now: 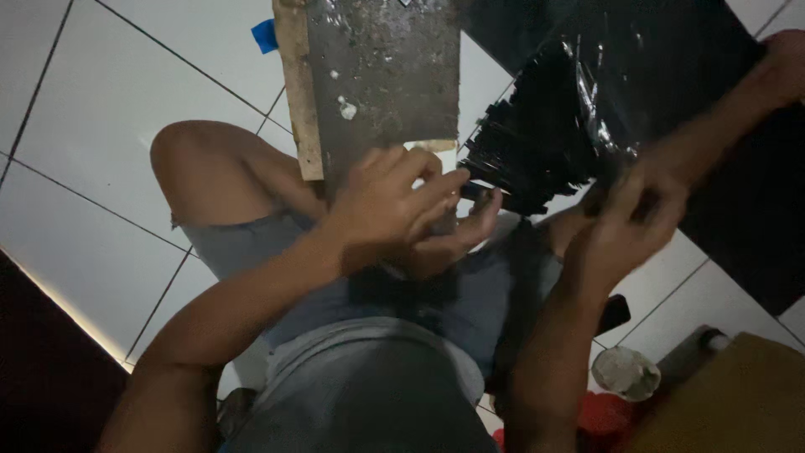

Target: The person sits on the floor and uses a utility knife to cut a black sheet of material into thin strips. They hold the sheet against a small white block and repeatedly slice off narrow pieces, stacking them on the floor.

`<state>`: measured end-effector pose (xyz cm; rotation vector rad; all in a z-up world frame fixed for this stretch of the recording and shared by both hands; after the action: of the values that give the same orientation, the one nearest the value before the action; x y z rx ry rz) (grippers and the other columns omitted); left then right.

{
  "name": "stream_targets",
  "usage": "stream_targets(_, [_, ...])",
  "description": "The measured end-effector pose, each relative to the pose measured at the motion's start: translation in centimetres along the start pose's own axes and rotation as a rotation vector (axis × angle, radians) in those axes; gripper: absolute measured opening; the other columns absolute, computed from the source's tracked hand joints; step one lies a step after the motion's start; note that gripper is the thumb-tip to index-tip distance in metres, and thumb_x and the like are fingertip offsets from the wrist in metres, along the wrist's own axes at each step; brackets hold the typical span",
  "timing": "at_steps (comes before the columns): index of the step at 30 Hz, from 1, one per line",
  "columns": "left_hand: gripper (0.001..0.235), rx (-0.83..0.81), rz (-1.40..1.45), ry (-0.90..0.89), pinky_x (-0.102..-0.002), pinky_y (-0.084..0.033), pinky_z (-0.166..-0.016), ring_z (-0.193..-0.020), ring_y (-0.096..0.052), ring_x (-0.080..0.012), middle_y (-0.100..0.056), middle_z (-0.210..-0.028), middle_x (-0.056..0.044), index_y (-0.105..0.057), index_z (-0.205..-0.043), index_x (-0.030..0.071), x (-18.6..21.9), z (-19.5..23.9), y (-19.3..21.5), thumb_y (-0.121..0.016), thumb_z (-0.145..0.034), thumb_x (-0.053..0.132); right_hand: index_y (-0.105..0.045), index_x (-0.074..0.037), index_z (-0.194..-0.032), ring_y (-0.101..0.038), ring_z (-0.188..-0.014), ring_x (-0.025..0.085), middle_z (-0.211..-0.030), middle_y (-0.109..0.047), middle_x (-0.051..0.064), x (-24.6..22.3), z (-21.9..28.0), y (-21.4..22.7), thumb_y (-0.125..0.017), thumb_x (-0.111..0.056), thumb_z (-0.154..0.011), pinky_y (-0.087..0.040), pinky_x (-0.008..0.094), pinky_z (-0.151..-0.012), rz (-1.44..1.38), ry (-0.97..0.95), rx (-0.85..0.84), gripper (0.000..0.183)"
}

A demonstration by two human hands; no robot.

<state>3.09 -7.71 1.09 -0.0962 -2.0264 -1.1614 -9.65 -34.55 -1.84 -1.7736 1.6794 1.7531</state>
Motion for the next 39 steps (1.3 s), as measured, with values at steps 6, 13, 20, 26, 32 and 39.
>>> stream_targets(6, [0.046, -0.047, 1.159, 0.635, -0.035, -0.062, -0.091, -0.111, -0.072, -0.0196, -0.068, -0.13, -0.015, -0.045, -0.151, 0.006, -1.2, 1.0, -2.6, -0.054, -0.109, 0.023, -0.06, -0.007, -0.105, -0.06, -0.078, 0.017, -0.091, -0.061, 0.006, -10.3, 10.5, -3.3, -0.057, -0.018, -0.111, -0.051, 0.03, -0.072, -0.154, 0.46, -0.493, 0.013])
stream_targets(13, [0.036, -0.048, 0.363, 0.289, -0.035, -0.061, -0.088, -0.105, -0.074, -0.0261, -0.072, -0.125, -0.014, -0.057, -0.139, 0.006, -0.6, 1.0, 4.0, -0.061, -0.103, 0.008, -0.067, -0.007, -0.098, -0.065, -0.073, 0.023, -0.084, -0.066, 0.01, -14.8, 12.9, -6.9, -0.067, -0.031, -0.098, -0.057, 0.039, -0.07, -0.026, 0.6, -0.802, 0.024])
stream_targets(20, [0.056, -0.109, -0.372, -0.084, -0.041, -0.048, -0.09, -0.111, -0.057, -0.0289, -0.057, -0.126, -0.016, -0.059, -0.138, -0.004, 1.4, 1.4, 2.5, -0.069, -0.086, 0.012, -0.068, -0.002, -0.118, -0.071, -0.101, 0.028, -0.113, -0.071, 0.015, -15.0, 5.6, -6.5, -0.067, 0.0, -0.103, -0.06, 0.039, -0.085, -0.059, 0.429, -0.53, 0.015])
stream_targets(26, [0.063, -0.098, -0.137, -0.048, -0.046, -0.046, -0.084, -0.105, -0.055, -0.0334, -0.057, -0.119, -0.017, -0.059, -0.136, -0.004, 0.0, 1.6, 1.2, -0.074, -0.089, 0.035, -0.072, -0.002, -0.118, -0.071, -0.094, 0.027, -0.108, -0.072, 0.016, -14.8, 4.9, -8.0, -0.072, -0.002, -0.1, -0.058, 0.036, -0.076, 0.036, 0.424, -0.629, 0.018])
stream_targets(32, [0.072, -0.11, -0.138, -0.054, -0.043, -0.047, -0.087, -0.106, -0.057, -0.0295, -0.059, -0.115, -0.012, -0.065, -0.128, 0.006, -0.5, 1.6, 1.1, -0.078, -0.069, 0.047, -0.071, -0.003, -0.116, -0.072, -0.096, 0.026, -0.109, -0.073, 0.014, -14.4, 4.2, -8.1, -0.073, -0.001, -0.102, -0.059, 0.034, -0.08, -0.031, 0.419, -0.591, 0.015])
stream_targets(39, [0.031, -0.035, -0.057, 0.025, -0.042, -0.047, -0.087, -0.104, -0.058, -0.0275, -0.061, -0.113, -0.01, -0.073, -0.123, 0.009, -1.5, 1.4, 1.4, -0.078, -0.094, 0.019, -0.074, -0.003, -0.12, -0.074, -0.095, 0.022, -0.112, -0.073, 0.014, -14.1, 3.8, -8.7, -0.074, 0.001, -0.096, -0.06, 0.03, -0.074, -0.029, 0.407, -0.762, 0.024])
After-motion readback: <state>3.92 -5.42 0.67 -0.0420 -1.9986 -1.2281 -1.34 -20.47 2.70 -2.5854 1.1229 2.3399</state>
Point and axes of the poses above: each hand's wrist, its own z-axis away from the middle knuckle, its own y-axis out of the back of the hand, x = y × z, the point moved 7 cm from there along -z, towards the middle knuckle
